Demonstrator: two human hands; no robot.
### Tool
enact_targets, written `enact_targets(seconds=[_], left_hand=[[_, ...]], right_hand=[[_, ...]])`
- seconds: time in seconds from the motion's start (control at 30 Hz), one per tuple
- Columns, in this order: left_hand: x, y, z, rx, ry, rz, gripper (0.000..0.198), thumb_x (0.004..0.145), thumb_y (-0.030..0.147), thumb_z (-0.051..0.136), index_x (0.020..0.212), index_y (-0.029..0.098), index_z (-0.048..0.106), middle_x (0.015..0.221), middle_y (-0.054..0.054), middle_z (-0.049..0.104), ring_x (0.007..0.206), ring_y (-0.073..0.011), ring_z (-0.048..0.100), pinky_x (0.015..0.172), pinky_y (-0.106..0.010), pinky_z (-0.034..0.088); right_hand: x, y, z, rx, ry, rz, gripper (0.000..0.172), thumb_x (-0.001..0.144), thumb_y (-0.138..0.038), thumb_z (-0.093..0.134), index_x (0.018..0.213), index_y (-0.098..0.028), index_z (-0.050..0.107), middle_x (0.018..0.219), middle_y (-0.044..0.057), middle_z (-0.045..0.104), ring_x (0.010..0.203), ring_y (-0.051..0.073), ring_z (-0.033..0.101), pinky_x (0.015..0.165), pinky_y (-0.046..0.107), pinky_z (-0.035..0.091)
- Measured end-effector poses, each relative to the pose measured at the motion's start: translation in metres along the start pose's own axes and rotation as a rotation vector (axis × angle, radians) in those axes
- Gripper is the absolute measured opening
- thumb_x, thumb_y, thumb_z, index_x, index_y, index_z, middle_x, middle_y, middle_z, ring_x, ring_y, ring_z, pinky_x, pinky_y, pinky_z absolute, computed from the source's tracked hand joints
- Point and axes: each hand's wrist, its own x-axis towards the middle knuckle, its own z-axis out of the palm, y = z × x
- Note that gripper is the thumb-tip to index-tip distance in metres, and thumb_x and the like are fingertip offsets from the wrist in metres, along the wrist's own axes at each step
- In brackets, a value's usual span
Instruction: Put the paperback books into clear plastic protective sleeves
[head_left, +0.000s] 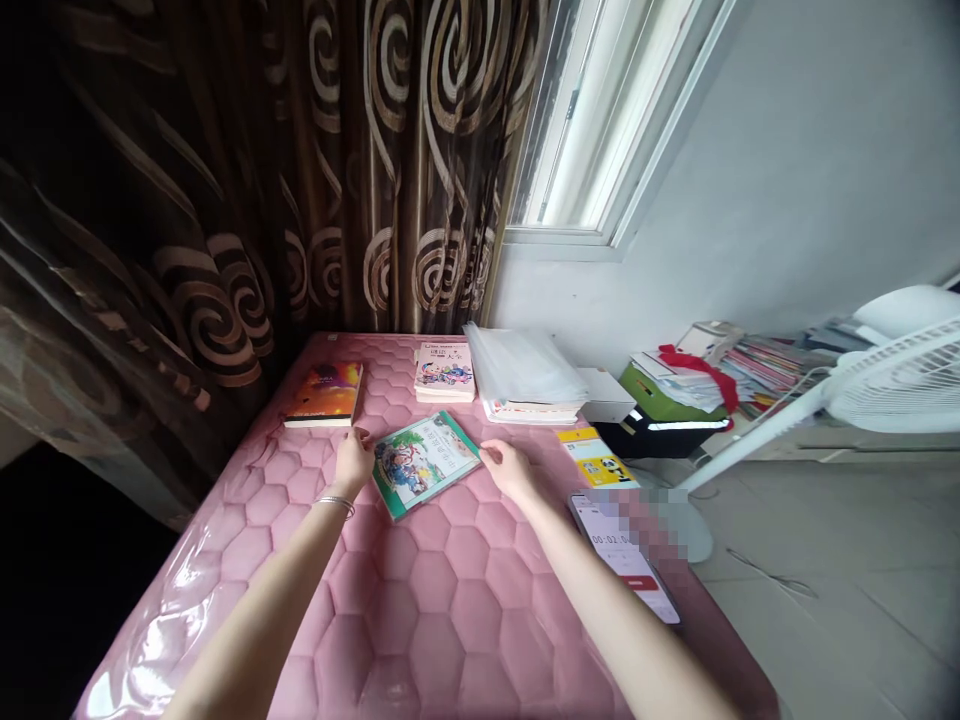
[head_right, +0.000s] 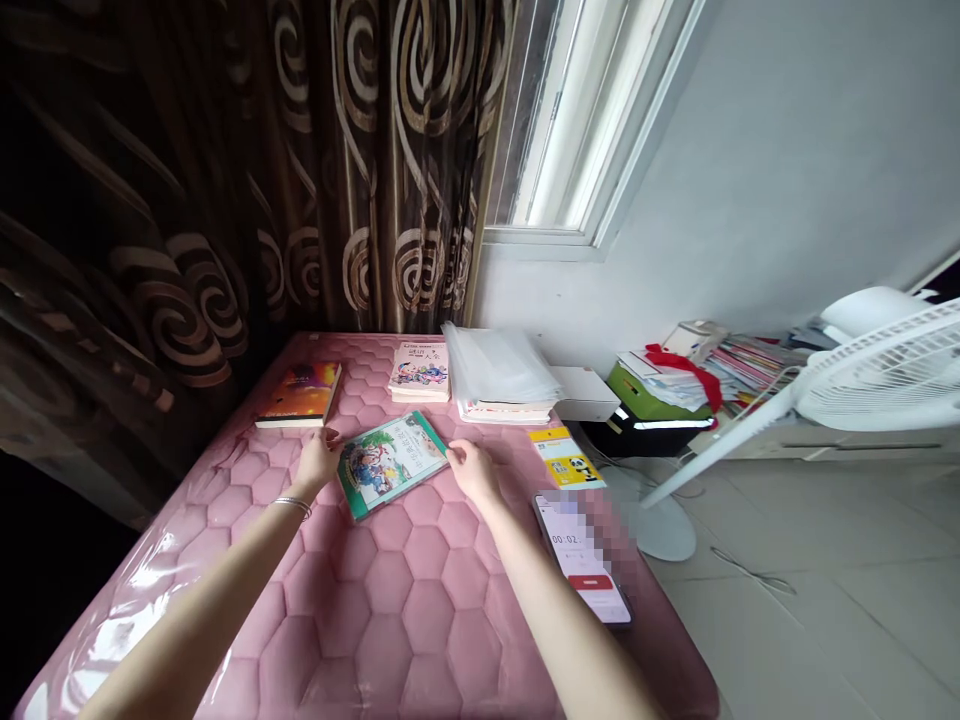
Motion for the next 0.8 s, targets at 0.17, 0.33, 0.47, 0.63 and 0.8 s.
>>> enact_targets(seconds=[0.17,0.33,0.47,0.63,0.8], left_hand=[[-0.043,-0.022,-0.004,-0.060,0.005,-0.149,0.024,0.080,0.013,0.055,0.103,0.013,0.055,0.098,-0.015,0.069,0.092,-0.0245,0.069,0.078,-0.034,0.052],[-0.075,-0.029,-0.006,-0.191,-0.113,-0.233,0.025,0.084,0.012,0.048,0.108,0.014,0.054,0.091,-0.010,0.074,0.075,-0.0174,0.071,0.067,-0.026,0.054],[-0.063,-0.021,-0.004,-0.263,-0.155,-0.212,0.031,0.089,0.014,0.042,0.119,0.012,0.049,0.107,-0.013,0.072,0.075,-0.0143,0.071,0.064,-0.023,0.053],[-0.032,-0.013,-0.001,-0.196,-0.171,-0.122,0.026,0.084,0.013,0.051,0.108,0.011,0.058,0.104,-0.012,0.073,0.079,-0.0160,0.071,0.066,-0.023,0.053],[-0.024,-0.012,-0.003,-0.073,-0.207,0.001,0.021,0.070,0.003,0.062,0.086,0.016,0.069,0.091,-0.006,0.076,0.085,-0.0176,0.071,0.075,-0.023,0.053]], right_hand=[[0.018,0.013,0.007,0.018,-0.055,-0.039,0.021,0.082,-0.020,0.056,0.094,-0.023,0.073,0.101,0.003,0.076,0.091,0.018,0.070,0.088,0.031,0.053],[0.017,0.018,0.015,-0.003,-0.068,-0.008,0.019,0.079,-0.019,0.059,0.086,-0.023,0.076,0.095,0.003,0.077,0.090,0.020,0.072,0.085,0.030,0.054],[0.002,0.017,0.014,-0.037,-0.053,0.036,0.017,0.078,-0.021,0.061,0.084,-0.023,0.078,0.090,0.005,0.078,0.084,0.023,0.073,0.079,0.032,0.055],[-0.026,0.022,0.016,-0.054,-0.024,0.080,0.017,0.079,-0.028,0.063,0.085,-0.026,0.078,0.090,0.004,0.078,0.086,0.025,0.073,0.077,0.033,0.055],[-0.031,0.028,0.020,-0.038,-0.009,0.093,0.021,0.080,-0.037,0.063,0.089,-0.025,0.078,0.092,0.005,0.078,0.085,0.025,0.072,0.077,0.033,0.055]])
